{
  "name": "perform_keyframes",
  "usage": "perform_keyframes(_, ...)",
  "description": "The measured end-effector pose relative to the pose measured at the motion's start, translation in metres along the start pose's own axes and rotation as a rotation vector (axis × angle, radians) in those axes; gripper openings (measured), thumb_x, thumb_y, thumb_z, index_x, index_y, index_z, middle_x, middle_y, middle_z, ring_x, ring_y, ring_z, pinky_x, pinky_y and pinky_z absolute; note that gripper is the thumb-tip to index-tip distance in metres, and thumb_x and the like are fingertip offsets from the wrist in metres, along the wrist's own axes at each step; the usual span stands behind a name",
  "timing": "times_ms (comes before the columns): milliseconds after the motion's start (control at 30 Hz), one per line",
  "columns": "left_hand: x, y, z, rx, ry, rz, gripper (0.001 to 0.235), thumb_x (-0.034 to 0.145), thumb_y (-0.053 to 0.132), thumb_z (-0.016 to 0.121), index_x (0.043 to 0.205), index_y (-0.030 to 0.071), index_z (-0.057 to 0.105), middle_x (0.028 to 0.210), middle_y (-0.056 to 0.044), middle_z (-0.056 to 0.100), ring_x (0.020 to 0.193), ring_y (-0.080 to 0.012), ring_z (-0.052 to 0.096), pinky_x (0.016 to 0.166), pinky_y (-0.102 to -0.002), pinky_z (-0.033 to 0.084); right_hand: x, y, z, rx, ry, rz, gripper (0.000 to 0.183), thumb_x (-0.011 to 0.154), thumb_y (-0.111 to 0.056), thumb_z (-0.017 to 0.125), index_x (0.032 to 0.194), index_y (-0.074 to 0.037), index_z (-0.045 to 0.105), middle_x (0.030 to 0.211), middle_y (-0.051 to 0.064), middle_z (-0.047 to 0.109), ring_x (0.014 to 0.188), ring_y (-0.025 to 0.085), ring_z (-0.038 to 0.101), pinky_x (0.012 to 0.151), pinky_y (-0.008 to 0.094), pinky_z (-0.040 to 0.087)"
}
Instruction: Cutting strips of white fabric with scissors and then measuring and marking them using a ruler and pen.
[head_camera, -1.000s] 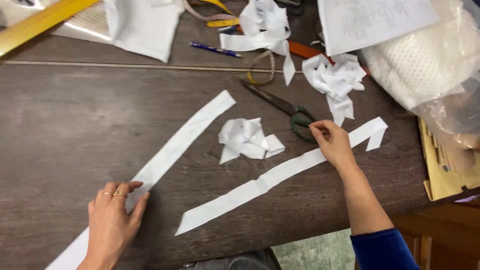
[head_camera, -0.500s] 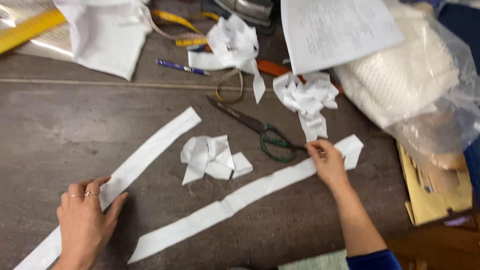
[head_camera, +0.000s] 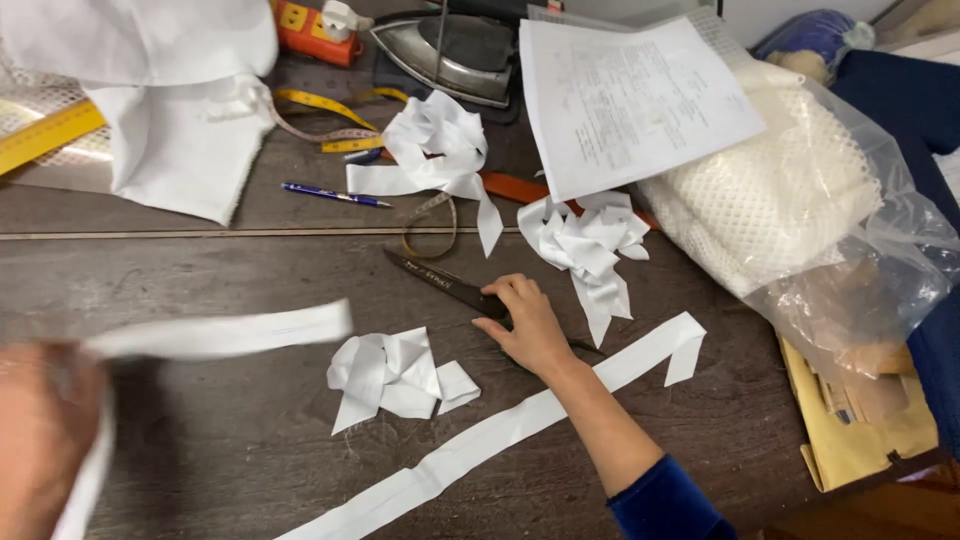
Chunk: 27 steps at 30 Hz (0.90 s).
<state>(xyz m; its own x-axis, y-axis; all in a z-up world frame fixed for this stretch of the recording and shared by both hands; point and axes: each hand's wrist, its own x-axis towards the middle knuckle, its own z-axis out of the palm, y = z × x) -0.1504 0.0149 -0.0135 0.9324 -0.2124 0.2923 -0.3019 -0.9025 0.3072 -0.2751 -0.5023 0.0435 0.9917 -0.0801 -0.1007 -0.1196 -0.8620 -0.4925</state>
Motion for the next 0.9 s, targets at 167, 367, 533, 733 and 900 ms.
perform_keyframes(167, 0.015, 0.118, -0.027, -0.015, -0.082, -0.006, 0.047, 0.087, 0.021, 0.074, 0.127, 0.001, 0.059, 0.112, -0.023, 0.064, 0.09, -0.0389, 0.06, 0.077, -0.048, 0.047, -0.007, 0.009, -0.006, -0.016, 0.038, -0.029, 0.043, 0.087, -0.035, 0.069, 0.121, -0.011, 0.058, 0.115, 0.004, 0.052, 0.105, 0.023, 0.051, 0.085, 0.039, 0.043)
perform_keyframes(367, -0.017, 0.234, 0.013, -0.215, -0.358, 0.504, 0.052, 0.072, 0.028, 0.072, 0.121, 0.022, 0.058, 0.119, -0.011, 0.053, 0.097, -0.0315, 0.055, 0.074, -0.044, 0.046, 0.006, 0.004, -0.007, -0.052, -0.023, 0.052, 0.043, 0.086, -0.03, 0.071, 0.122, -0.01, 0.057, 0.111, 0.007, 0.049, 0.104, 0.024, 0.051, 0.084, 0.039, 0.047)
perform_keyframes(533, 0.027, 0.215, 0.059, 0.012, -0.365, 0.595, 0.021, 0.076, 0.008, 0.065, 0.097, 0.012, 0.066, 0.104, -0.011, 0.061, 0.099, -0.0309, 0.061, 0.074, -0.038, 0.049, 0.034, 0.028, 0.004, -0.074, -0.093, -0.043, 0.043, 0.08, -0.018, 0.074, 0.119, -0.012, 0.057, 0.107, 0.009, 0.052, 0.107, 0.034, 0.054, 0.088, 0.047, 0.046)
perform_keyframes(733, 0.043, 0.208, -0.011, -0.009, 0.011, 0.213, 0.069, 0.071, 0.021, 0.078, 0.134, 0.006, 0.051, 0.129, -0.022, 0.05, 0.117, -0.0434, 0.052, 0.092, -0.054, 0.046, 0.058, 0.024, -0.023, -0.188, 0.087, -0.014, 0.037, 0.086, -0.015, 0.069, 0.121, -0.015, 0.06, 0.109, 0.008, 0.053, 0.109, 0.03, 0.054, 0.092, 0.048, 0.045)
perform_keyframes(900, -0.032, 0.123, -0.037, 0.056, -0.194, -0.062, 0.07, 0.071, 0.029, 0.07, 0.134, 0.007, 0.052, 0.122, -0.022, 0.059, 0.12, -0.0374, 0.05, 0.101, -0.047, 0.042, 0.037, 0.005, -0.038, 0.076, 0.132, -0.104, 0.022, 0.095, -0.019, 0.055, 0.112, -0.008, 0.066, 0.107, 0.008, 0.055, 0.103, 0.025, 0.057, 0.089, 0.038, 0.047)
